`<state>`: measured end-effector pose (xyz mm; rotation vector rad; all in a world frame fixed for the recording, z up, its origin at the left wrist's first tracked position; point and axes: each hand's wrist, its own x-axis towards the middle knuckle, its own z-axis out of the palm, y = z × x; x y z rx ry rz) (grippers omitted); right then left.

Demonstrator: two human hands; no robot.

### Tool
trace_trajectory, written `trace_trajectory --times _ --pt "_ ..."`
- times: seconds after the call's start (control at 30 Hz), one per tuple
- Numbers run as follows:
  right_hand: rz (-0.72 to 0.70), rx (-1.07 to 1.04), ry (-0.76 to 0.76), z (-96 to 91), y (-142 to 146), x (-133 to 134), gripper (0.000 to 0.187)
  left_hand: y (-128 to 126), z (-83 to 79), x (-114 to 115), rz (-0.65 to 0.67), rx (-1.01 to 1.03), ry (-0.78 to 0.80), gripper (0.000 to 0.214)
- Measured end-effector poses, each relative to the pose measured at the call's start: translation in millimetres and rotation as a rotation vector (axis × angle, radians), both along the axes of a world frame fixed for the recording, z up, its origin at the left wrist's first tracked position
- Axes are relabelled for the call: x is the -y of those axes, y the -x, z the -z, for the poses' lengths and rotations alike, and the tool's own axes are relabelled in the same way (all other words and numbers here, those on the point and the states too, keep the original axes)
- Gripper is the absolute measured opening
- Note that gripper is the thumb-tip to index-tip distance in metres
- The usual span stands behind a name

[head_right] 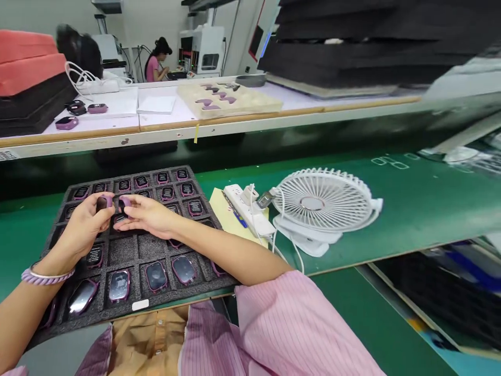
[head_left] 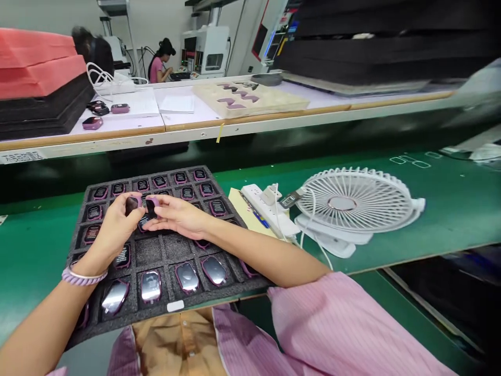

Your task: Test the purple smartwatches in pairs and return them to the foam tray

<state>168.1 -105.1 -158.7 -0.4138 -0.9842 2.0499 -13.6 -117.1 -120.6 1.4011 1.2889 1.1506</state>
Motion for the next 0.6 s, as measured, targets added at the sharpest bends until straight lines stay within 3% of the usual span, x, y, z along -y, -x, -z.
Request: trace_trajectory --times 0.13,0.27,0.4,0.6 --pt "0.021 0.019 -0.079 -5.4 -8 2 0.060 1 3.9 2 0.004 -0.115 -0.128 0.038" --pt "0.045 0.040 -0.145 -10.0 -15 4 0.062 -1 2.9 11 -0.026 -0.189 -0.231 0.038" --pt "0.008 0.050 -0.140 -12.3 -16 6 0.058 -3 3.2 19 -0.020 -0.188 -0.210 0.040" --pt "-0.031 0.105 -0.157 -11.7 -16 8 0.067 -3 2.4 22 -0.028 -0.184 -0.221 0.036"
